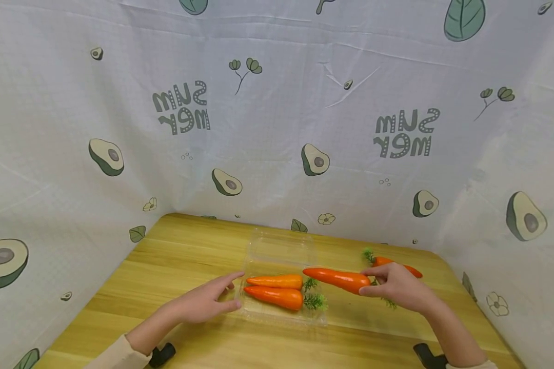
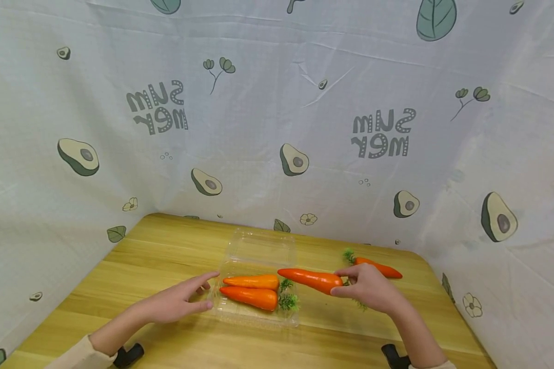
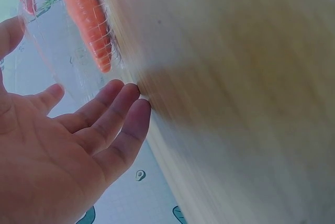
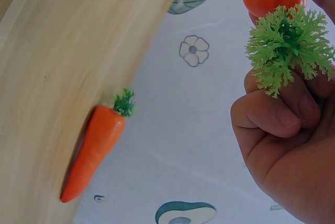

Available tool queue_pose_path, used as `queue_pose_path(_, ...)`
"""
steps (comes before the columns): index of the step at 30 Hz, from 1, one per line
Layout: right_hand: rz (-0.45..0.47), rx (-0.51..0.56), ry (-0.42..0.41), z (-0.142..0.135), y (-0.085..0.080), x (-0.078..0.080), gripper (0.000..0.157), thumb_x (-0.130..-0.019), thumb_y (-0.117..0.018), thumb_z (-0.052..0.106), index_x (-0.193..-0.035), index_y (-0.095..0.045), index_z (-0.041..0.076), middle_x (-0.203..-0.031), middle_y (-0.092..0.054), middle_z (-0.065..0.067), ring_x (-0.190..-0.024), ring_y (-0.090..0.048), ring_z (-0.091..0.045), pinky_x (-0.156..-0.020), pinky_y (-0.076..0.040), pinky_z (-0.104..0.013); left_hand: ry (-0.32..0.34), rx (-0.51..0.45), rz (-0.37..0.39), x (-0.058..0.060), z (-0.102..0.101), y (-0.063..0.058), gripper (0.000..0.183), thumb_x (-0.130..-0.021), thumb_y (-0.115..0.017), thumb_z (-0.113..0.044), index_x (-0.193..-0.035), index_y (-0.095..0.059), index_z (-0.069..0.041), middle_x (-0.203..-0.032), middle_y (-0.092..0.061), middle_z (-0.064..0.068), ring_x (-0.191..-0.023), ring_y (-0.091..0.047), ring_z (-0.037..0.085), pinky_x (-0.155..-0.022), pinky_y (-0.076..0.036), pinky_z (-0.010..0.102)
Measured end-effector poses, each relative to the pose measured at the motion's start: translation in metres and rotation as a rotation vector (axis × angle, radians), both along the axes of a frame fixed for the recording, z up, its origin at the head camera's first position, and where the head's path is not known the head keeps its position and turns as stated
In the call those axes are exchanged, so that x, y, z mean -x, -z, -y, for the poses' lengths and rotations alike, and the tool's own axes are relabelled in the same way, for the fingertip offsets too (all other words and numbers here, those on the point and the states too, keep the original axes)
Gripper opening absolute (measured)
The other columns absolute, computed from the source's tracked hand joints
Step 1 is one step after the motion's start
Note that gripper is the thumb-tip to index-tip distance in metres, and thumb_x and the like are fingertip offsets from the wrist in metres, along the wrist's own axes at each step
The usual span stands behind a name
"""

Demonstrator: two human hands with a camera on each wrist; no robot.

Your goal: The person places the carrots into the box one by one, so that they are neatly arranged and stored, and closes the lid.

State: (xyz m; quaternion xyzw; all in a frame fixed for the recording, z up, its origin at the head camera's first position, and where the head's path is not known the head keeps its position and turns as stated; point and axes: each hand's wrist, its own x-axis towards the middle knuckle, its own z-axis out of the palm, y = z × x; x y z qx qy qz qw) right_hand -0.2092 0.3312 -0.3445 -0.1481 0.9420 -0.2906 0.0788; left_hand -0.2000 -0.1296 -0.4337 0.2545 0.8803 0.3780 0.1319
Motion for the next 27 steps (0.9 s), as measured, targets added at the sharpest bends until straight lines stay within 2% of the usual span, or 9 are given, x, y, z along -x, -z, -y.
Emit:
queue_pose_path(11, 0.003, 0.017, -0.037, 0.006, 0.001, 0.000, 0.060, -0.085, -0.081, 0.038, -0.127, -0.068, -0.002, -0.062, -0.035, 0.004, -0.051, -0.029, -0.007, -0.048, -0.029, -0.023, -0.006, -0.017, 0.007, -0.001, -0.002, -0.001, 0.073, -0.101, -0.058, -0.048, -0.160, -0.026, -0.022, -0.149, -0.048, 0.010, -0.134, -0.049, 0.030, -0.104, -0.043, 0.057)
queue_pose_path(19, 0.001, 0.027, -0.070, 0.010, 0.003, 0.000, 0.055, -0.085, -0.080, 0.038, -0.125, -0.070, 0.002, -0.063, -0.038, 0.004, -0.051, -0.031, -0.006, -0.048, -0.031, -0.023, -0.005, -0.024, 0.010, -0.001, -0.003, -0.003, 0.072, -0.101, -0.059, -0.047, -0.160, -0.027, -0.022, -0.148, -0.048, 0.009, -0.133, -0.049, 0.029, -0.104, -0.043, 0.057)
queue_pose_path(27, -0.003, 0.009, -0.080, 0.018, 0.001, -0.002, 0.054, -0.083, -0.081, 0.038, -0.123, -0.072, 0.003, -0.062, -0.036, 0.005, -0.051, -0.029, -0.006, -0.048, -0.028, -0.023, -0.009, -0.014, 0.007, 0.000, -0.002, -0.001, 0.072, -0.101, -0.058, -0.048, -0.160, -0.027, -0.022, -0.149, -0.048, 0.009, -0.134, -0.049, 0.029, -0.105, -0.043, 0.056)
